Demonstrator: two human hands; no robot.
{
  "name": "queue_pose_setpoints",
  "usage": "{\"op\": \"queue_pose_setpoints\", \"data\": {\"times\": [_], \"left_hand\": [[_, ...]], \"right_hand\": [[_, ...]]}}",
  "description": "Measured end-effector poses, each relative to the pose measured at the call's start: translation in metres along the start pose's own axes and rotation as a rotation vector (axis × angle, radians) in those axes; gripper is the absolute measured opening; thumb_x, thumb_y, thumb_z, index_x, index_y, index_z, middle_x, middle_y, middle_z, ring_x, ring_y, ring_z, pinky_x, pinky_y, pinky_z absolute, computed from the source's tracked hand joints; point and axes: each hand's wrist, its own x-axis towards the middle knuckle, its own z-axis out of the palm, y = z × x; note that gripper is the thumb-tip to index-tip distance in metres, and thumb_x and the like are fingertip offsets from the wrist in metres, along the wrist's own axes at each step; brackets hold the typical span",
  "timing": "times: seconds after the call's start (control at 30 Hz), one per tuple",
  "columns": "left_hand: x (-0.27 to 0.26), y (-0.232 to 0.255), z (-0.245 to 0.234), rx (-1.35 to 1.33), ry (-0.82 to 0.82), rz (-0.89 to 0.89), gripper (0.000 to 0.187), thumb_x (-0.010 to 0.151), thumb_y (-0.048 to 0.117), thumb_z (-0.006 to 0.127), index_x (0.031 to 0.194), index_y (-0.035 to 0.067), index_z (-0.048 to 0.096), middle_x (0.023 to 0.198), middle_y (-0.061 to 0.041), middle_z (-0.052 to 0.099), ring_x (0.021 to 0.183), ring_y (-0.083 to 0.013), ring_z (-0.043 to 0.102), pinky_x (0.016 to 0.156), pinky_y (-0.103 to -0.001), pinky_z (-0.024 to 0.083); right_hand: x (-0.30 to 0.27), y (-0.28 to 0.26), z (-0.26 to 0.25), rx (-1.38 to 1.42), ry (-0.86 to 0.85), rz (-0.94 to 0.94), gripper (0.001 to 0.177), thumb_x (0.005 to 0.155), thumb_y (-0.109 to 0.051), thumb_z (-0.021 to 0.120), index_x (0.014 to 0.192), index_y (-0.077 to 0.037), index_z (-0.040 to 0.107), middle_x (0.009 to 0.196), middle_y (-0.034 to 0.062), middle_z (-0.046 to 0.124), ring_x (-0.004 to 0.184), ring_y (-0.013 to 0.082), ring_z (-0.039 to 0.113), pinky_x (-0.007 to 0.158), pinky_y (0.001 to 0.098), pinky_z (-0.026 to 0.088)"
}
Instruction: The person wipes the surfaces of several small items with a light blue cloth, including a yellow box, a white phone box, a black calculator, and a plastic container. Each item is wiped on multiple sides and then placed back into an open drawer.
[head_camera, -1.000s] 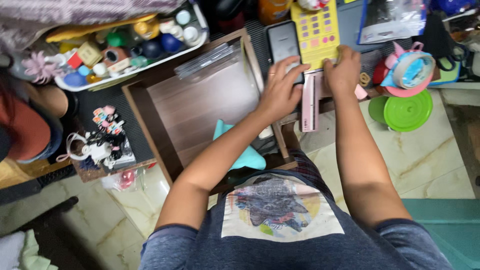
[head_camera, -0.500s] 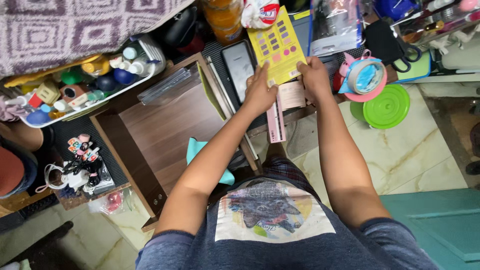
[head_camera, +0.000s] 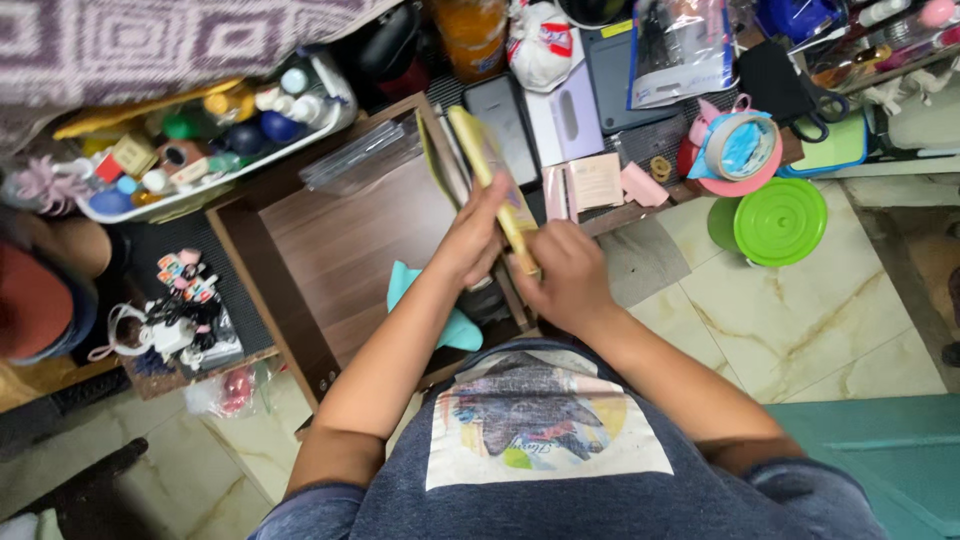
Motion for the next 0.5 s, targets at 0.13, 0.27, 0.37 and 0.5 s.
{"op": "queue_pose_setpoints", "data": {"times": [0.13,0.27,0.37,0.5], "left_hand": [[-0.039,-0.001,-0.05,-0.238,0.031,0.17,0.083,0.098,0.06,0.056,0.157,0.007,0.03,0.149,-0.018,0.049,0.132,-0.0296,0.051,0.109,-0.045,0.046],[-0.089,0.018,-0.112,-0.395,-0.03,0.247,0.089,0.1,0.069,0.053,0.155,0.0,0.041,0.142,-0.019,0.056,0.124,-0.0293,0.059,0.103,-0.049,0.053],[-0.125,0.035,-0.144,-0.337,0.067,0.317,0.095,0.09,0.075,0.051,0.154,0.004,0.043,0.146,-0.018,0.057,0.129,-0.0282,0.061,0.102,-0.053,0.055],[-0.158,0.043,-0.165,-0.464,-0.016,0.346,0.094,0.092,0.076,0.048,0.154,0.006,0.043,0.145,-0.02,0.058,0.129,-0.0328,0.061,0.101,-0.055,0.056]], "right_hand": [[0.006,-0.034,0.023,0.175,-0.123,-0.151,0.041,0.082,-0.027,0.084,0.105,-0.002,0.061,0.092,0.0149,0.06,0.088,0.0364,0.061,0.076,0.0459,0.05],[-0.007,-0.049,0.072,0.204,-0.493,-0.096,0.04,0.085,-0.035,0.082,0.104,-0.007,0.06,0.1,0.0115,0.066,0.098,0.035,0.065,0.083,0.045,0.051],[-0.014,-0.05,0.118,0.102,-0.724,-0.149,0.047,0.081,-0.037,0.083,0.112,-0.008,0.062,0.108,0.015,0.066,0.105,0.0384,0.062,0.089,0.0471,0.051],[-0.024,-0.048,0.167,-0.125,-0.953,-0.208,0.068,0.067,-0.041,0.087,0.124,-0.01,0.064,0.139,0.0248,0.053,0.118,0.0497,0.051,0.087,0.0557,0.048]]}}
